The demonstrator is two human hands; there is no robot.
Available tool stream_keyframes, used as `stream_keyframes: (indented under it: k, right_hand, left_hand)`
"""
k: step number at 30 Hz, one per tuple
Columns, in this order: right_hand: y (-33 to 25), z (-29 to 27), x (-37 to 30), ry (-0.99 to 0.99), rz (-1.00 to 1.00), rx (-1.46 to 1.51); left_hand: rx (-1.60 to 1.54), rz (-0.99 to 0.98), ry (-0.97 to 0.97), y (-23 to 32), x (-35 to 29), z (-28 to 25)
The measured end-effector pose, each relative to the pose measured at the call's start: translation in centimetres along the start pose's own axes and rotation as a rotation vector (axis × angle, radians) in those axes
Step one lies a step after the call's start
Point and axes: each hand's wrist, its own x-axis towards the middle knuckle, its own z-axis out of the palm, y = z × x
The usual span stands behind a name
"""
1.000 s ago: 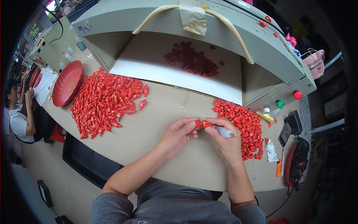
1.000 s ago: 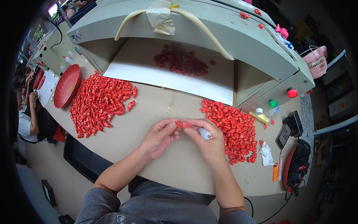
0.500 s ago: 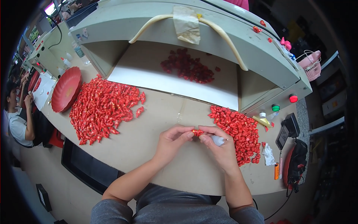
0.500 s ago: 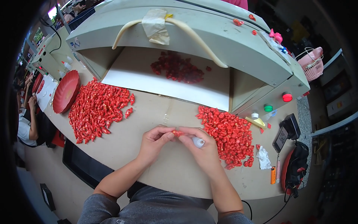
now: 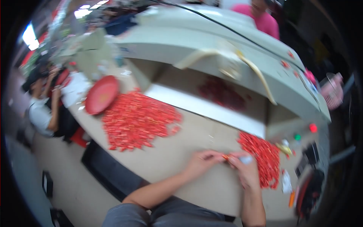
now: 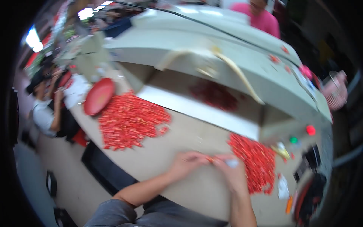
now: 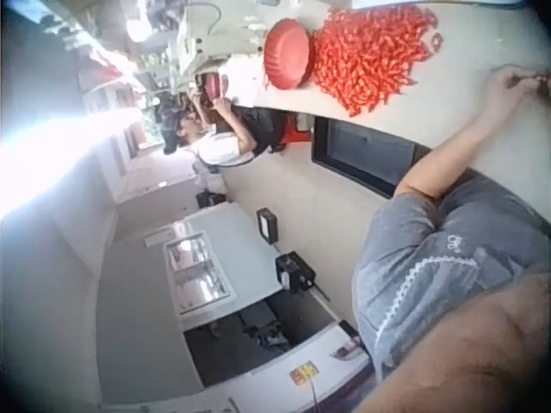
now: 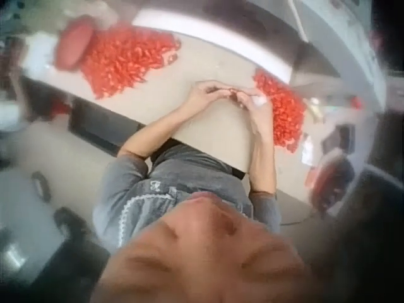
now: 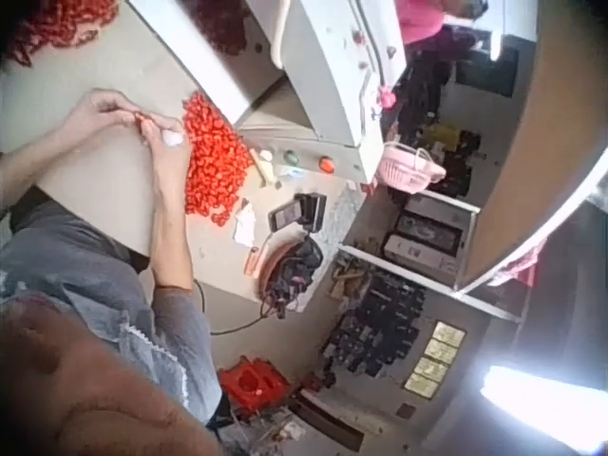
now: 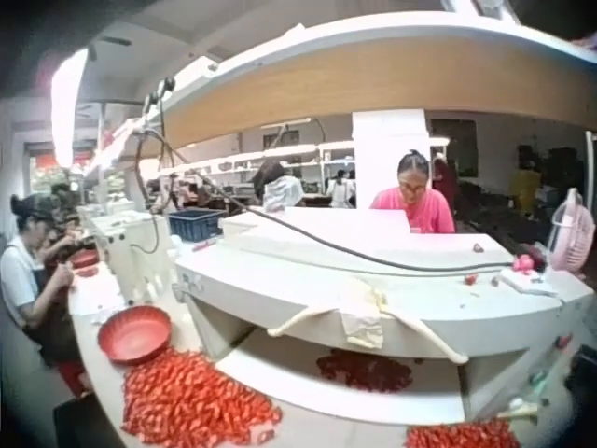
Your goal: The person applies adhesive to small red plastic parts using a squeeze bottle and joins them together by hand before placing them onto the table.
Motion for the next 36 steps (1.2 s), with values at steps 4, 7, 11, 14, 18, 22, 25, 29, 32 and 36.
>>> stream_keyframes:
  k: [4, 7, 11, 14, 18, 22, 25, 29, 32, 36]
  right_hand:
    - [-0.2, 0.1, -1.1, 0.031, -0.015, 0.041]
    - [-0.1, 0.2, -0.9, 0.047, -0.003, -0.015]
    - [-0.2, 0.7, -0.5, 0.024, -0.029, -0.017]
    - [-0.2, 0.8, -0.3, 0.027, -0.043, -0.034]
    - [-0.1, 0.6, -0.2, 0.036, -0.058, -0.049]
    - [0.1, 0.6, -0.3, 0.035, -0.051, -0.043]
    - [0.1, 0.6, -0.6, 0.086, -0.082, -0.03]
    - [0.2, 0.4, -0.8, 0.042, -0.064, -0.075]
    - [-0.2, 0.5, -0.8, 0.076, -0.061, -0.093]
    - [-1.0, 1.3, -1.0, 0.108, -0.056, -0.15]
  left_hand:
    - [0.058, 0.075, -0.013, -0.4, 0.3, 0.6]
    - [-0.093, 0.083, -0.064, -0.4, 0.0, 0.4]
    - [-0.029, 0.082, -0.079, -0.7, 0.1, -0.3]
    - [-0.052, 0.079, -0.088, -0.6, 0.3, -0.5]
    - [-0.029, 0.075, -0.101, -0.3, 0.4, -0.5]
    - [-0.066, 0.084, -0.09, -0.2, 0.1, -0.3]
    - [-0.027, 0.057, -0.094, -0.2, -0.1, -0.1]
    - [-0.079, 0.135, -0.047, -1.3, -0.1, 0.3]
    - [-0.063, 0.125, -0.057, -1.4, 0.5, 0.3]
    - [-0.183, 0.06, -0.067, -1.2, 0.5, 0.1]
